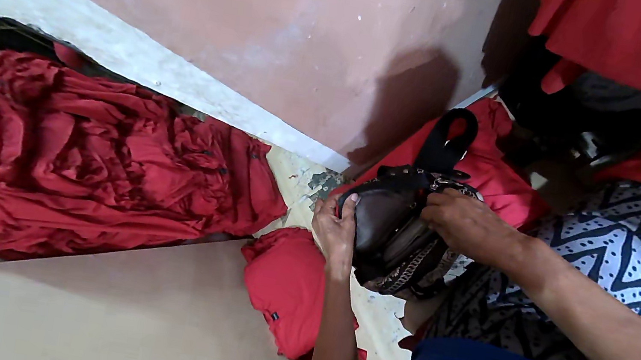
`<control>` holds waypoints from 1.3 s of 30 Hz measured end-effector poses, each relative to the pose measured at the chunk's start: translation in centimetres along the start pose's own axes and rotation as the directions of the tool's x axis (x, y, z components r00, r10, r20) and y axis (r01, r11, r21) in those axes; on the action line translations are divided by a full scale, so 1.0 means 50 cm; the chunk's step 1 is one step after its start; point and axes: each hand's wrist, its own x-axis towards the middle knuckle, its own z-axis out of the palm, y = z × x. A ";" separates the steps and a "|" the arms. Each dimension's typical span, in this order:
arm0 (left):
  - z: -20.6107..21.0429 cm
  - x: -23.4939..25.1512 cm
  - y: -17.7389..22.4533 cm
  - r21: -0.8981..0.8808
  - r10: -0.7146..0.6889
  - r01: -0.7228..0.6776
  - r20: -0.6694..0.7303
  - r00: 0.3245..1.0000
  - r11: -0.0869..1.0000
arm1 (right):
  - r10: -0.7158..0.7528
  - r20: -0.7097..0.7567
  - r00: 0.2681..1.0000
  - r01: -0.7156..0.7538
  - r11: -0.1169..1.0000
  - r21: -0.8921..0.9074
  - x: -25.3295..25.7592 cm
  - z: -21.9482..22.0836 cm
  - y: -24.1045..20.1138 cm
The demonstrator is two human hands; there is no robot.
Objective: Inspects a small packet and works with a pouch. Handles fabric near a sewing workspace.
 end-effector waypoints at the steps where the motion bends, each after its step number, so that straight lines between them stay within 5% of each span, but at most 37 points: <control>1: 0.000 0.000 0.000 -0.005 0.001 -0.001 -0.001 1.000 1.000 | -0.005 -0.003 1.000 0.005 1.000 0.000 0.000 0.000 0.000; 22: -0.019 -0.049 0.024 -0.087 0.159 -0.158 0.009 0.987 0.984 | 0.136 0.088 0.987 -0.146 0.981 0.128 -0.003 -0.044 -0.032; 26: -0.046 -0.149 0.087 -0.028 0.312 -0.311 0.151 0.938 0.950 | 0.019 -0.121 0.993 -0.002 0.991 0.137 -0.029 -0.074 0.007; 30: -0.017 -0.227 0.090 0.012 0.475 -0.477 0.067 0.877 0.879 | -0.020 -0.283 0.959 0.040 0.997 0.067 -0.018 -0.139 -0.029; 33: -0.020 -0.231 0.098 0.020 0.472 -0.474 0.060 0.880 0.880 | -0.037 -0.230 0.972 0.056 0.996 0.074 0.012 -0.136 -0.113; 39: -0.020 -0.247 0.100 0.022 0.510 -0.511 0.041 0.859 0.859 | -0.136 0.035 0.990 0.140 0.947 -0.288 0.055 -0.014 -0.127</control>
